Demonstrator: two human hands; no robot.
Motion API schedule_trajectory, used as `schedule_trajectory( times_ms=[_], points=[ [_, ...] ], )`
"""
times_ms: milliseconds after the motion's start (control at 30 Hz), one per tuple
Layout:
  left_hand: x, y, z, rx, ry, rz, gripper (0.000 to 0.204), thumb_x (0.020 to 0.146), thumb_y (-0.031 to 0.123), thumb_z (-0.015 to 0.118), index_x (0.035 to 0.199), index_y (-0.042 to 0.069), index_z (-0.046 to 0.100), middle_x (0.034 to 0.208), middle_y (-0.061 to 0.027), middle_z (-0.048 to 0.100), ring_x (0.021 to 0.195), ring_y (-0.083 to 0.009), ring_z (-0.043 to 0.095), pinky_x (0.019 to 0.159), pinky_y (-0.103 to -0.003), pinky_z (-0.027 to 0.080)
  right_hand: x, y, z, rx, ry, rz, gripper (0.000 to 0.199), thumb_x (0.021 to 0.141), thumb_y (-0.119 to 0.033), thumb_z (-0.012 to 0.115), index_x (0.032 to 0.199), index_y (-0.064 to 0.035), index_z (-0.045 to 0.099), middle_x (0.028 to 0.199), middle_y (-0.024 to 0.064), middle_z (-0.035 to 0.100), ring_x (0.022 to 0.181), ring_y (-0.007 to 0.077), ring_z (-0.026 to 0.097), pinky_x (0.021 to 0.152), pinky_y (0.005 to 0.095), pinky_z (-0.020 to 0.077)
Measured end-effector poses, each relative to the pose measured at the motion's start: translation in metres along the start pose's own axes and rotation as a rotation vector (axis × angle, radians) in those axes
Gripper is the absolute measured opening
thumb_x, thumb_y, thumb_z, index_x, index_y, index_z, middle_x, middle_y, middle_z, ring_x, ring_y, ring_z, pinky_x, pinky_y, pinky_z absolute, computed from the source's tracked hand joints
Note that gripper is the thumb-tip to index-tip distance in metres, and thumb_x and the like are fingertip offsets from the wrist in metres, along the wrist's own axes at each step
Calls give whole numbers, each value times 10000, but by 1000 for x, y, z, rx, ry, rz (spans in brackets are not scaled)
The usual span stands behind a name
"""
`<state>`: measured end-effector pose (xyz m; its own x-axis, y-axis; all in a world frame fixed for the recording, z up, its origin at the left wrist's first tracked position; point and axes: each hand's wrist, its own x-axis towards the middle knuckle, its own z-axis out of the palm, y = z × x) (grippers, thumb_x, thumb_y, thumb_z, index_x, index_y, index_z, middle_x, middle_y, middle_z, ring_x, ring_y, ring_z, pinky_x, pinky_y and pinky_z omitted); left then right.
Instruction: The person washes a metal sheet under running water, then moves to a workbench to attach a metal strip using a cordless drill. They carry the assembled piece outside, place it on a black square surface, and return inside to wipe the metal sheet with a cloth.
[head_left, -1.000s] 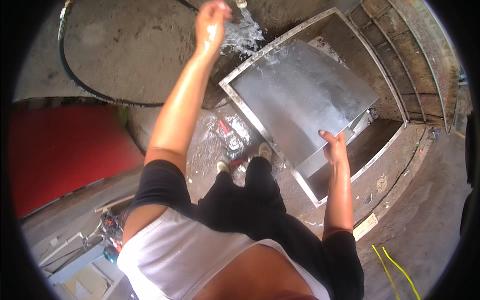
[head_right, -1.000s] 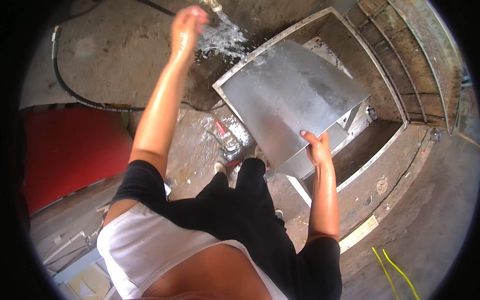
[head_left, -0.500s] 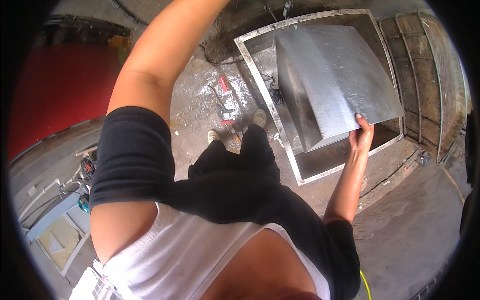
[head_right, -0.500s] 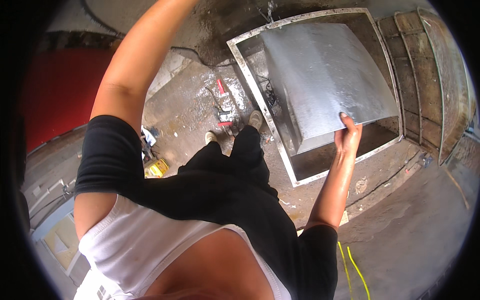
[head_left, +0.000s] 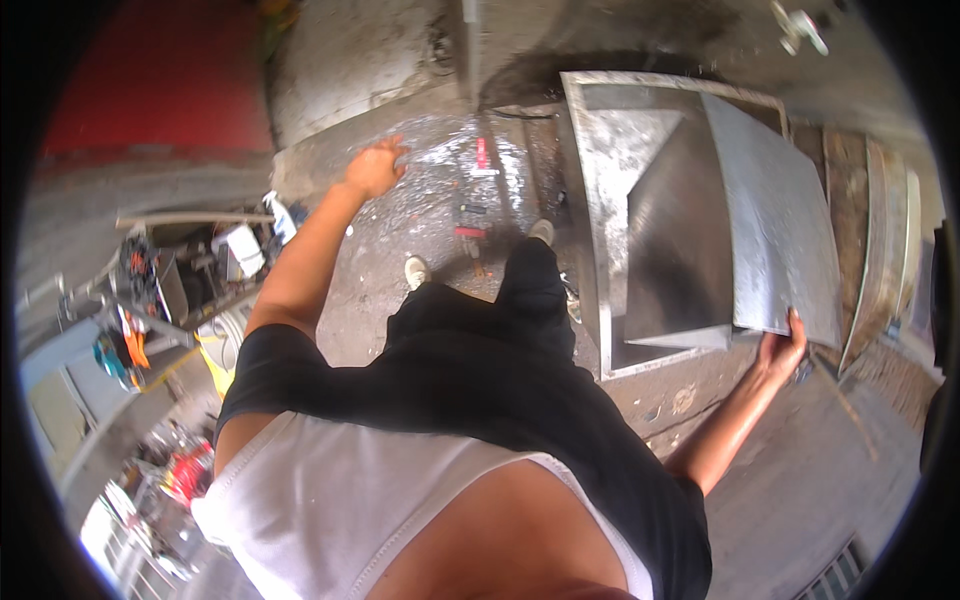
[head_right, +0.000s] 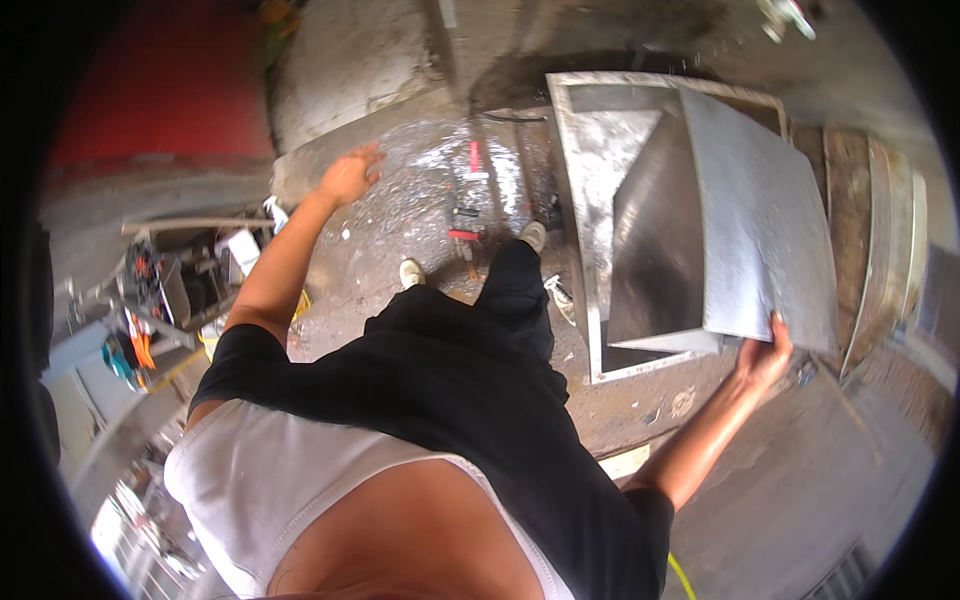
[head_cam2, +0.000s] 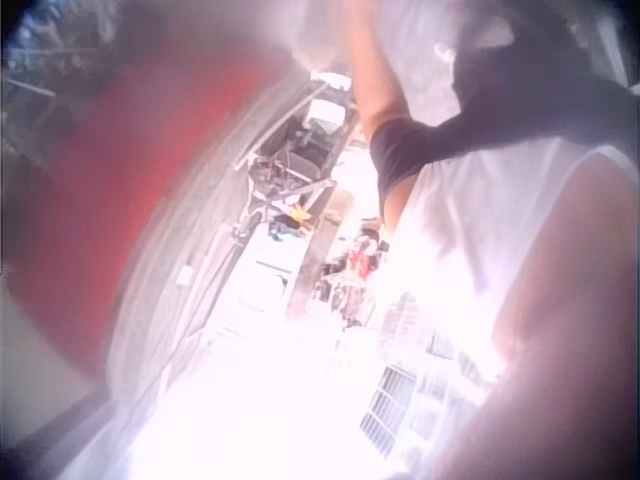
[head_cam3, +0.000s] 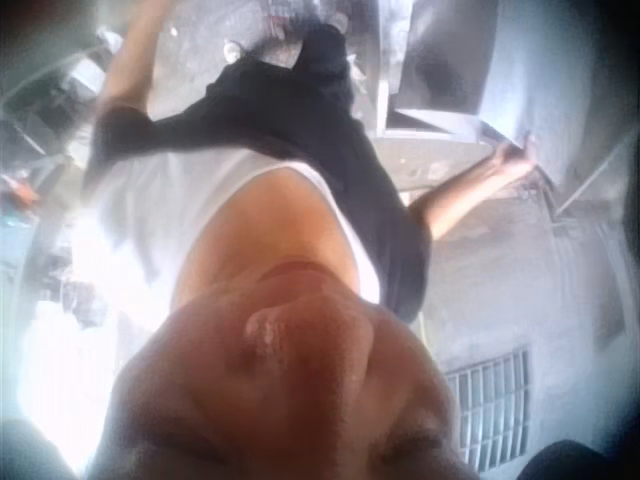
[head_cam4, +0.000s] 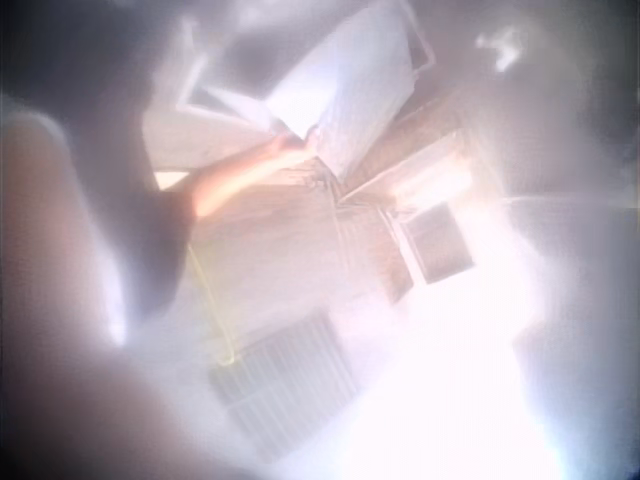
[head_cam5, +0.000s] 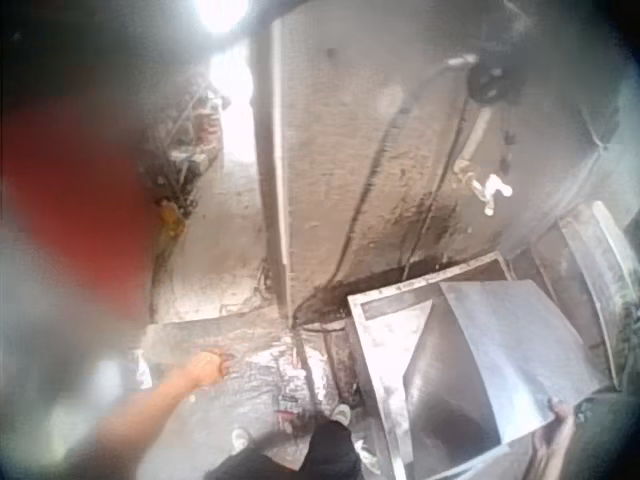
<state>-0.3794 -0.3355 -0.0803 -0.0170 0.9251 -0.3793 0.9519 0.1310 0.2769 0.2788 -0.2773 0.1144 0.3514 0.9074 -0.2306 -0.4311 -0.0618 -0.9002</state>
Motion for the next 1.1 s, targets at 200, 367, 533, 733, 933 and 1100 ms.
schedule_trajectory(
  times_ms=[200, 367, 533, 733, 933, 1100],
  points=[
    [-148, -167, 97, -188, -173, -356, 364, 786, 302, 541, 1085, 97, 575, 1081, -180, 563, 1002, -344, 528, 868, -395, 418, -71, 21, 66, -121, -65, -60, 473, 680, 12, 609, 1123, 98, 469, 1089, 165, 554, 997, 274, 540, 960, 395, 379],
    [-268, -271, 204, -223, -301, -424, 351, 810, 288, 479, 1086, 99, 585, 1127, -148, 553, 1053, -313, 514, 916, -369, 395, -109, 65, 120, -137, -110, 87, 376, 685, 6, 613, 1047, 61, 530, 1010, 129, 592, 938, 236, 563, 901, 367, 418],
    [-353, -276, 268, -345, -219, -552, 325, 815, 302, 467, 1050, 127, 608, 1061, -151, 586, 996, -313, 548, 870, -396, 424, -146, 148, 195, -171, -218, 300, 326, 703, -17, 603, 1008, 80, 539, 1009, 156, 586, 938, 250, 559, 910, 372, 414],
    [-386, -232, 281, -600, -177, -753, 342, 794, 313, 494, 1047, 113, 608, 1069, -135, 587, 1012, -303, 538, 888, -377, 410, -188, 284, 275, -236, -333, 530, 174, 740, -47, 576, 891, 37, 551, 884, 126, 608, 862, 230, 581, 765, 334, 493],
    [-430, -209, 242, -697, -115, -961, 340, 798, 286, 503, 1063, 93, 594, 1085, -119, 583, 1003, -282, 544, 879, -360, 418, -257, 375, 390, -290, -491, 605, 129, 808, -55, 532, 898, 37, 535, 853, 88, 578, 759, 184, 564, 616, 278, 461],
    [-461, -193, 251, -705, -23, -1009, 355, 814, 288, 477, 1065, 62, 587, 1090, -123, 578, 1004, -286, 542, 881, -353, 417, -267, 401, 459, -187, -696, 680, 149, 797, -53, 540, 911, 43, 529, 897, 117, 573, 812, 203, 560, 703, 290, 454]
  ],
)
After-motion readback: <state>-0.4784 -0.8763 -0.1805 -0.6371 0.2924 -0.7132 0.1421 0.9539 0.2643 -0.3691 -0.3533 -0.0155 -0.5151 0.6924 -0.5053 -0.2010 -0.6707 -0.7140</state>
